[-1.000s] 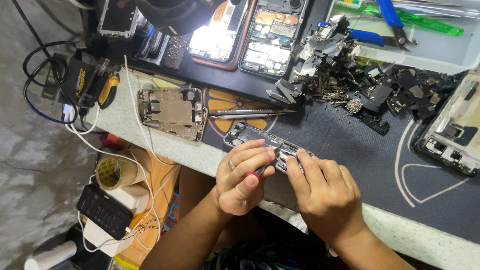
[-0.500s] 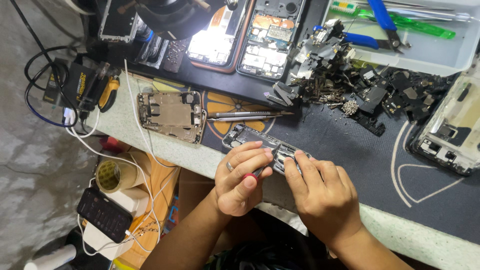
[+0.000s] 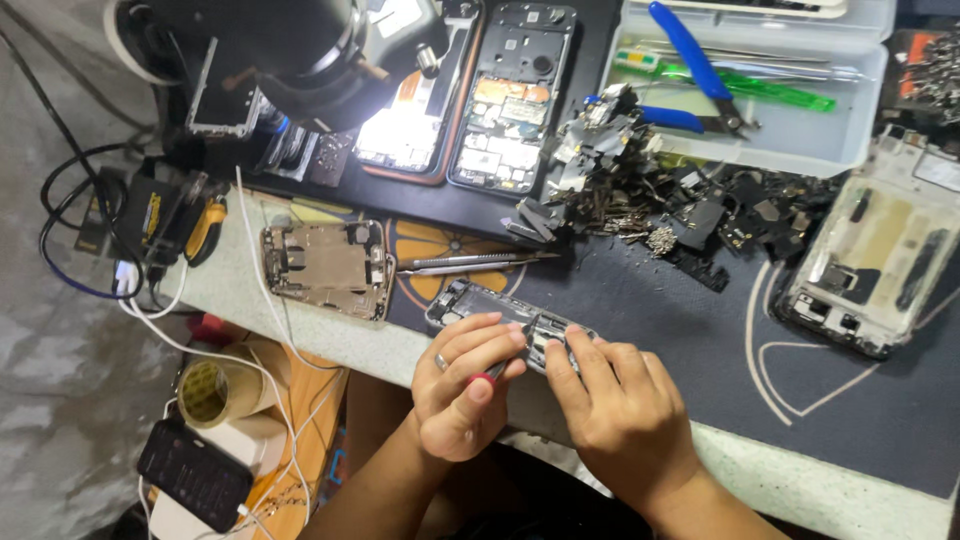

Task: The person uses a precision screwdriver to remove screws from a disassembled smartphone chassis. They then use a metal spudger to pry and lift internal components and shielding. The person continues to manipulate small parts within the phone frame.

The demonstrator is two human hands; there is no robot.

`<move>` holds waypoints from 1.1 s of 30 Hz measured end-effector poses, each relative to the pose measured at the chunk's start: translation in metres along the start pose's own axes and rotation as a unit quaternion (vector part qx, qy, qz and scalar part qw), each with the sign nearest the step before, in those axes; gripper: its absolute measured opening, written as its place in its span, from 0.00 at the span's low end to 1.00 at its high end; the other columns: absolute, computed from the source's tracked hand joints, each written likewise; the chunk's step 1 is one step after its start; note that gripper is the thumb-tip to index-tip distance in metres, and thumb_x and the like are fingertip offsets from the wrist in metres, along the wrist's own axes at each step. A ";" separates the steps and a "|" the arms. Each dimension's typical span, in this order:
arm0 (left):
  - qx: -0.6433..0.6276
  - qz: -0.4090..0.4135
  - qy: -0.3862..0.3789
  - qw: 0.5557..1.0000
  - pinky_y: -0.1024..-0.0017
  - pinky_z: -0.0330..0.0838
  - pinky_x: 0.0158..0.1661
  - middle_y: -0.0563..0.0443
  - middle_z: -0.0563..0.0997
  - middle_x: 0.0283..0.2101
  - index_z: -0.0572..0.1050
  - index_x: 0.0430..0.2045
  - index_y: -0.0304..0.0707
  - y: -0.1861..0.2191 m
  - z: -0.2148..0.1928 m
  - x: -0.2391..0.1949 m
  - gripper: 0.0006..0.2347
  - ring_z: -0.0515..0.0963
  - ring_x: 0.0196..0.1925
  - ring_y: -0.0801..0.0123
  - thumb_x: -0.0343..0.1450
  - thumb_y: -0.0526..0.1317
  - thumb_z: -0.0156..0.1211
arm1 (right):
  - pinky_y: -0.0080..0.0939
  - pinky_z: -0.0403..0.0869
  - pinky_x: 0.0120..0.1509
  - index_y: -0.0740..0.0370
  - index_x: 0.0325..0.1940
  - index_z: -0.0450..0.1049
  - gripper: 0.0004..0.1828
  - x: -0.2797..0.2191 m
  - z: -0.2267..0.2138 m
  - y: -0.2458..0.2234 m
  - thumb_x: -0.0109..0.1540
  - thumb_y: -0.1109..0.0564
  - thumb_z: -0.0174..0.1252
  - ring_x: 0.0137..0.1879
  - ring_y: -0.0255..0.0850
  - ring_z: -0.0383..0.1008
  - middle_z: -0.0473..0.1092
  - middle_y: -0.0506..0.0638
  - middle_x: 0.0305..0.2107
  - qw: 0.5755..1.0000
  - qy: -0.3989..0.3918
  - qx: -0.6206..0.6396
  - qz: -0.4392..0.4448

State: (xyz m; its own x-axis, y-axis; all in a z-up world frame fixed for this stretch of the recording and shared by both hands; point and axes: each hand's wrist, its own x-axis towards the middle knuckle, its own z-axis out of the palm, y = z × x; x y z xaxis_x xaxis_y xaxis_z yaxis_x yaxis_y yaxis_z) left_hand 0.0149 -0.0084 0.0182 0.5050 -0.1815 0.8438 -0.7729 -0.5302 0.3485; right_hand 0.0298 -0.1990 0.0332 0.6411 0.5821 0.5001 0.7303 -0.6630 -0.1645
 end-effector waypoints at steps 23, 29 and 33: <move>-0.049 -0.004 0.003 0.999 0.40 0.80 0.53 0.30 0.79 0.47 0.58 0.62 0.37 -0.004 0.001 -0.005 0.26 0.85 0.47 0.43 0.71 0.20 0.59 | 0.45 0.74 0.45 0.64 0.48 0.77 0.16 -0.001 0.004 0.001 0.57 0.58 0.55 0.44 0.47 0.76 0.76 0.56 0.45 1.000 0.001 0.014 0.007; -0.035 -0.010 0.016 0.999 0.42 0.82 0.51 0.30 0.79 0.47 0.58 0.65 0.38 -0.005 0.004 -0.006 0.30 0.85 0.45 0.44 0.69 0.20 0.63 | 0.45 0.74 0.46 0.64 0.48 0.77 0.16 0.000 0.004 0.001 0.57 0.58 0.55 0.45 0.48 0.75 0.76 0.57 0.45 1.000 -0.004 0.013 0.007; -0.009 0.006 -0.012 1.000 0.42 0.81 0.54 0.34 0.78 0.49 0.54 0.69 0.41 -0.002 0.001 -0.004 0.35 0.84 0.48 0.47 0.70 0.20 0.66 | 0.45 0.74 0.46 0.64 0.48 0.77 0.16 -0.001 0.004 0.001 0.57 0.58 0.55 0.45 0.48 0.75 0.76 0.57 0.45 1.000 -0.008 0.016 0.005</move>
State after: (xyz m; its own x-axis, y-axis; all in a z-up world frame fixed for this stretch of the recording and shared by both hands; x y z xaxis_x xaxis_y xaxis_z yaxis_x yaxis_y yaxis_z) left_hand 0.0145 -0.0075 0.0133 0.5052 -0.2076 0.8377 -0.7855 -0.5127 0.3467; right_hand 0.0310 -0.1982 0.0291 0.6519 0.5836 0.4841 0.7312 -0.6530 -0.1974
